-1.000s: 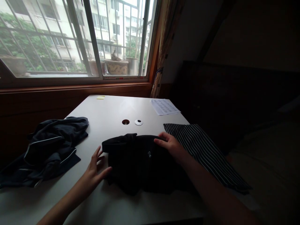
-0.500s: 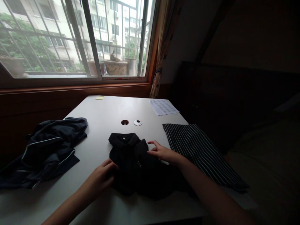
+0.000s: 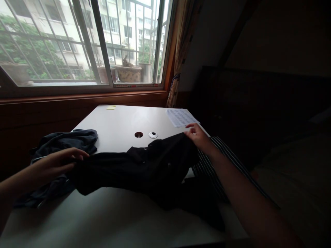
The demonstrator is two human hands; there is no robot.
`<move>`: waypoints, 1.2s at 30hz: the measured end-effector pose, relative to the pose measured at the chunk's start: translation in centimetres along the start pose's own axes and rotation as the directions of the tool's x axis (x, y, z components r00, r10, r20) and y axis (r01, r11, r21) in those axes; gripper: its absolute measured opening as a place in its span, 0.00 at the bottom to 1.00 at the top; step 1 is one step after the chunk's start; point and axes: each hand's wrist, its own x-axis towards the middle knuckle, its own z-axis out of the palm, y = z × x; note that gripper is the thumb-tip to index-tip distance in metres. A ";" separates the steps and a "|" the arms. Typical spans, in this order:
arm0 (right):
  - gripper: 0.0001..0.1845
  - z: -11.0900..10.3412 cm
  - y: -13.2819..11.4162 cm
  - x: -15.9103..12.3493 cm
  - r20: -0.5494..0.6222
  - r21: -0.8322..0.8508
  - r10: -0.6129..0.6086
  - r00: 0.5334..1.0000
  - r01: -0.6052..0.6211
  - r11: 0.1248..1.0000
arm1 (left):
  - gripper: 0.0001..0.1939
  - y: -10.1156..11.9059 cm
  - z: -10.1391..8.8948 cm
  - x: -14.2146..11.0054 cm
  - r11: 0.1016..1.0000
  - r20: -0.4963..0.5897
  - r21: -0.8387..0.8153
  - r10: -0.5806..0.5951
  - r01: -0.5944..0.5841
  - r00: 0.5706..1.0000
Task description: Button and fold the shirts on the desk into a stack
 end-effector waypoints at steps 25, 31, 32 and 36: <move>0.40 1.8 -1.0 -13.2 0.769 -0.182 0.103 0.631 0.062 0.981 | 0.22 10.0 22.2 2.8 0.617 0.233 0.397 0.648 -0.679 0.725; 0.08 4.0 -1.3 -14.8 0.660 0.050 0.038 0.750 -0.094 0.994 | 0.25 8.8 22.8 4.5 0.649 0.214 0.392 0.625 -0.652 0.751; 0.04 4.1 -1.4 -14.8 0.640 0.160 0.043 0.767 -0.188 0.969 | 0.26 8.6 22.5 4.5 0.661 0.203 0.387 0.619 -0.643 0.759; 0.10 3.2 -2.3 -14.3 0.400 0.646 0.217 0.891 -0.441 0.623 | 0.28 9.1 21.3 3.1 0.700 0.099 0.363 0.628 -0.615 0.772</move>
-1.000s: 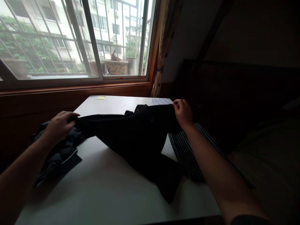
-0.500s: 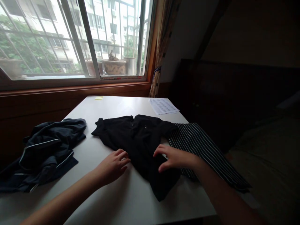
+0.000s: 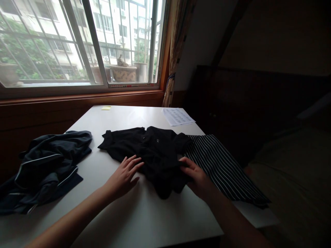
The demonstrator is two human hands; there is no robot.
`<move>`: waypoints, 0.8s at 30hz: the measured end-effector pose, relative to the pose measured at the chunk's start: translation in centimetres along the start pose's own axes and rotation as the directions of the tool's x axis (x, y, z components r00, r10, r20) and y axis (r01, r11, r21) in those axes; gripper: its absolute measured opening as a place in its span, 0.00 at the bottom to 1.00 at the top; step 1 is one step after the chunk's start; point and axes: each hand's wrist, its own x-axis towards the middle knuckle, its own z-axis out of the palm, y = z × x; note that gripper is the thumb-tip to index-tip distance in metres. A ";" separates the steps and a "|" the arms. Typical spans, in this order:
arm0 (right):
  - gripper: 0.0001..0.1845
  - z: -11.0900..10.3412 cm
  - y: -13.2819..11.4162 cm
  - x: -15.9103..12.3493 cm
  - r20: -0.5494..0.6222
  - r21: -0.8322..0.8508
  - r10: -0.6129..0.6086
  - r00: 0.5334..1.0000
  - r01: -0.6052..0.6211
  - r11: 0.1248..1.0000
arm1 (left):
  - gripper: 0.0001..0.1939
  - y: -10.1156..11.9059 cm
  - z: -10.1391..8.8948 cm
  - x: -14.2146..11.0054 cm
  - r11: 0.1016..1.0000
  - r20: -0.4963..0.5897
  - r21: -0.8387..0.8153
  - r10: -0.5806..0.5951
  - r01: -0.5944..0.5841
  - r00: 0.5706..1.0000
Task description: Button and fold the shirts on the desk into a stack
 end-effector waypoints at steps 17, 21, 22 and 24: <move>0.09 5.6 -5.3 -3.4 0.078 0.185 -0.325 0.943 0.307 0.934 | 0.20 10.6 -0.9 3.4 0.729 -0.153 -0.652 -0.399 0.211 0.904; 0.09 4.0 -6.2 -3.2 0.001 0.019 -0.412 0.911 0.412 0.911 | 0.03 7.7 -2.4 4.4 0.764 -0.199 -0.614 -0.394 0.199 0.897; 0.09 3.2 -6.5 -3.2 -0.054 -0.056 -0.445 0.894 0.443 0.895 | 0.04 6.7 -3.2 4.2 0.766 -0.208 -0.614 -0.387 0.188 0.898; 0.07 1.4 -7.2 -3.1 -0.176 -0.249 -0.529 0.830 0.483 0.840 | 0.07 4.8 -5.5 3.8 0.779 -0.231 -0.600 -0.385 0.181 0.894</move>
